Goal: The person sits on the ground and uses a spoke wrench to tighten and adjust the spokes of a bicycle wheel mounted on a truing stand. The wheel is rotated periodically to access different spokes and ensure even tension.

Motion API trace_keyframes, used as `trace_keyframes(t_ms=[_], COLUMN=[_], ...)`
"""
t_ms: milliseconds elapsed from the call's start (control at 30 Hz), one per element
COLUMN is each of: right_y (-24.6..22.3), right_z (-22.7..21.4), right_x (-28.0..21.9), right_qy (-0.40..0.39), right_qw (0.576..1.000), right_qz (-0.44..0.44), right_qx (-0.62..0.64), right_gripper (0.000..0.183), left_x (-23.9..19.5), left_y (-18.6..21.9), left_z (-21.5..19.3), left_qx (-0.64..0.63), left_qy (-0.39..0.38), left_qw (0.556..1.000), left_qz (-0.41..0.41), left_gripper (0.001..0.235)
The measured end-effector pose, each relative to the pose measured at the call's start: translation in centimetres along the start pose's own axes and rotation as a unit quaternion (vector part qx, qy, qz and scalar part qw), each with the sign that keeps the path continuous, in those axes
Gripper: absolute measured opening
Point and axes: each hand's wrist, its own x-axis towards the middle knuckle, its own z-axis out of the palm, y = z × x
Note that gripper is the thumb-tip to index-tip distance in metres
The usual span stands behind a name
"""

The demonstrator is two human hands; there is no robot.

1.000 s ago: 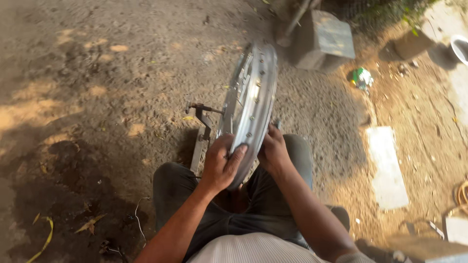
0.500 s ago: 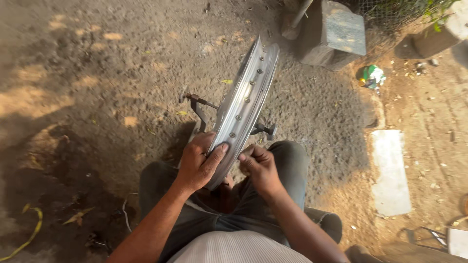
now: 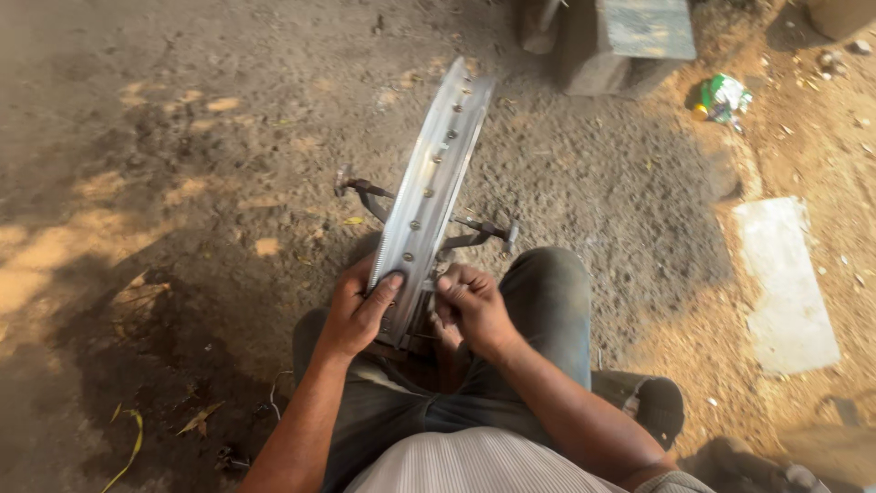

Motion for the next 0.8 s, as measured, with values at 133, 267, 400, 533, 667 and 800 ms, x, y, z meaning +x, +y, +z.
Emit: trace_keyframes(t_ms=[133,267,400,533,667,800], right_y=[0.3,-0.6,-2.3,-2.7,-1.9,-0.1], right_z=[1.1,2.5,0.5,-3.2,-6.6,-7.0], right_x=[-3.2,-2.8,-1.7,-2.1,-3.8,-3.6], right_qy=[-0.051,-0.113,-0.027,0.134,0.282,0.227], right_qw=[0.992,0.938,0.856,0.935,0.886,0.902], right_qz=[0.016,-0.101,0.016,-0.018,-0.041,-0.032], right_qx=[-0.118,-0.311,-0.516,-0.328,-0.367,-0.367], right_gripper=[0.019,0.018,0.024,0.021,0.026,0.032], left_x=[0.4,0.5,0.8,1.2,1.3,1.4], left_y=[-0.5,0.3,1.3,1.3,0.7,0.2], left_z=[-0.2,-0.4,-0.1,-0.4,-0.6,-0.5], left_qx=[-0.006,0.009,0.019,0.03,0.038,0.03], left_qy=[-0.004,-0.02,-0.02,-0.031,-0.022,-0.009], left_qw=[0.999,1.0,0.997,0.999,0.999,0.999], left_qz=[-0.046,-0.013,0.076,0.028,0.009,0.035], left_gripper=[0.037,0.035,0.042,0.032,0.031,0.032])
